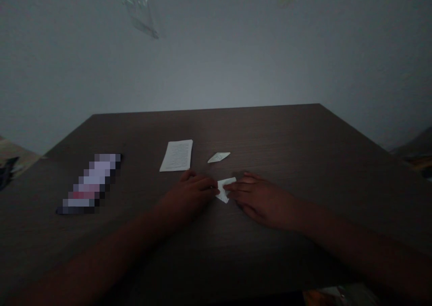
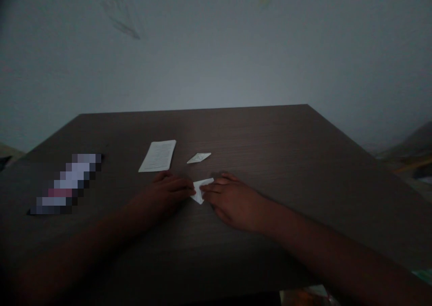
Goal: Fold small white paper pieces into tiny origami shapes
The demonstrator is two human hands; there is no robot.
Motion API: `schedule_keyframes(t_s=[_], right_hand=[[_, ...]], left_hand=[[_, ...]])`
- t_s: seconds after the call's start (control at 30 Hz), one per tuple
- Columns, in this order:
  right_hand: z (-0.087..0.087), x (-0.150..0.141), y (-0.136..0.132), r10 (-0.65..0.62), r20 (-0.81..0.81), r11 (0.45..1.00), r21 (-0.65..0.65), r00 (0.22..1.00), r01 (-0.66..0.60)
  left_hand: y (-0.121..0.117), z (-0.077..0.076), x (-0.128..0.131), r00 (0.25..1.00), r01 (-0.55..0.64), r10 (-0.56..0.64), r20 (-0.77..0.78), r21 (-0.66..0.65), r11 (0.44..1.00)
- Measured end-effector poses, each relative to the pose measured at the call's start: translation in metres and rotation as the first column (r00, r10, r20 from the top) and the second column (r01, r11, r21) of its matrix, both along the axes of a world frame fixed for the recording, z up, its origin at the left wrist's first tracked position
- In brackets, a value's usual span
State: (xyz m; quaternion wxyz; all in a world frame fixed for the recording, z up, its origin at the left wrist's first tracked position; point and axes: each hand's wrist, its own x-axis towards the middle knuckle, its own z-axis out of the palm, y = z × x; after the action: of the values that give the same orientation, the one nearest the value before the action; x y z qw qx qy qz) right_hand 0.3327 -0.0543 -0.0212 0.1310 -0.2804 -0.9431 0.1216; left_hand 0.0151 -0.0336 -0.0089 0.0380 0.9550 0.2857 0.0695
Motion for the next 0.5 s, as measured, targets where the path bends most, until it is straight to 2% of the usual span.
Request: schedule_keyframes(t_s=[0.27, 0.5], right_hand=[[0.001, -0.002, -0.002, -0.017, 0.012, 1.0, 0.018, 1.0, 0.017], [-0.002, -0.002, -0.003, -0.012, 0.006, 0.999, 0.049, 1.0, 0.012]], left_hand=[[-0.015, 0.006, 0.006, 0.999, -0.005, 0.011, -0.05, 0.105, 0.994], [-0.016, 0.006, 0.007, 0.997, -0.015, 0.024, -0.074, 0.119, 0.993]])
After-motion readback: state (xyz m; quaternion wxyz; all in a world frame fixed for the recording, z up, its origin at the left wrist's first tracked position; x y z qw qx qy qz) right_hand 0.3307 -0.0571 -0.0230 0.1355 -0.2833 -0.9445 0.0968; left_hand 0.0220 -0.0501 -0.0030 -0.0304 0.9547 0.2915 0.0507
